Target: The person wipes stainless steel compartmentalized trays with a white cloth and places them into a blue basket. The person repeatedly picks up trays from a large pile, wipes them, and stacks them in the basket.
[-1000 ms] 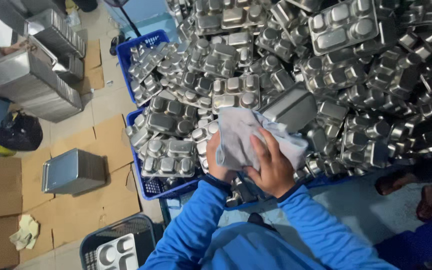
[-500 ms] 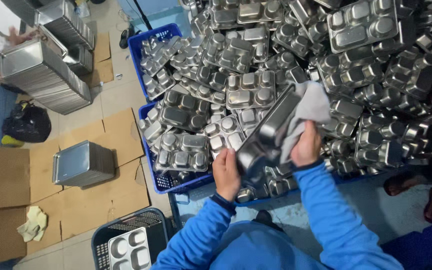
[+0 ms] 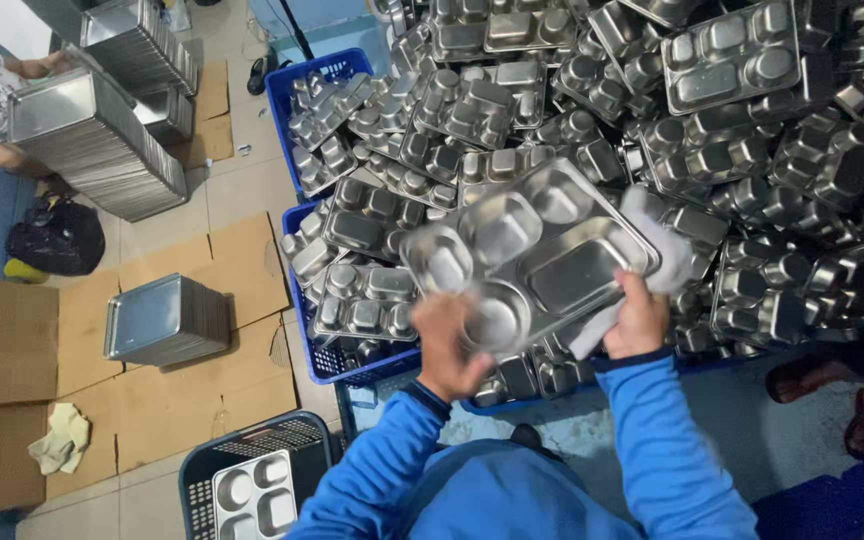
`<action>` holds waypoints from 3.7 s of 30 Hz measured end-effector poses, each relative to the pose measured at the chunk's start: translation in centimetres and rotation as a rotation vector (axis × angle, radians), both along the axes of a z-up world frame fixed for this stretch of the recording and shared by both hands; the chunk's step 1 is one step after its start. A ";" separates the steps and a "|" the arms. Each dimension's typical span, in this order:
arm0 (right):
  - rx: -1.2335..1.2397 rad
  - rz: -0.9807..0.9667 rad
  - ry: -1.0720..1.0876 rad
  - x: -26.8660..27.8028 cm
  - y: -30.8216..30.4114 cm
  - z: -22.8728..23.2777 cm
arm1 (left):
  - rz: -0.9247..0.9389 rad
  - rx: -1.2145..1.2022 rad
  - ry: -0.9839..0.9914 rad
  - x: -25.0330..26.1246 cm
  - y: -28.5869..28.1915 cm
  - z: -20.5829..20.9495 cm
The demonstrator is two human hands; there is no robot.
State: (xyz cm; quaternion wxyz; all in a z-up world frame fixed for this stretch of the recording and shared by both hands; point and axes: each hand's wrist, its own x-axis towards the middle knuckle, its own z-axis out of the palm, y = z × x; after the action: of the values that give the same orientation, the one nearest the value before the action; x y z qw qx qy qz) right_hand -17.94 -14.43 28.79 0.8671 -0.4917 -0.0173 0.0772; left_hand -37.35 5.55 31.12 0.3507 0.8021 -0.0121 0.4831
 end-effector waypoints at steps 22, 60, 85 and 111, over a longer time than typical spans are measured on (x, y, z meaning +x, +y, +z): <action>-0.905 -0.527 -0.663 -0.8 -6.0 3.9 | -0.844 -1.583 0.340 -0.4 2.8 -12.4; -1.624 0.281 -1.384 -3.3 0.5 2.1 | -0.718 -1.275 0.223 0.6 2.4 -10.4; -0.234 0.579 0.060 -4.7 3.9 4.7 | -0.435 -1.524 -0.036 -4.4 -5.4 -15.6; -1.212 1.434 -0.003 -44.1 18.3 -21.3 | 0.725 -2.238 -0.151 -45.0 -8.9 -17.3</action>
State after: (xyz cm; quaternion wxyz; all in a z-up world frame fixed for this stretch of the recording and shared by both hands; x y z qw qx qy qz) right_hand -62.02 3.89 7.48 0.2087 -0.7315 -0.2743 0.5883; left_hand -82.34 -3.34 13.79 0.6997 -0.0263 0.6266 0.3423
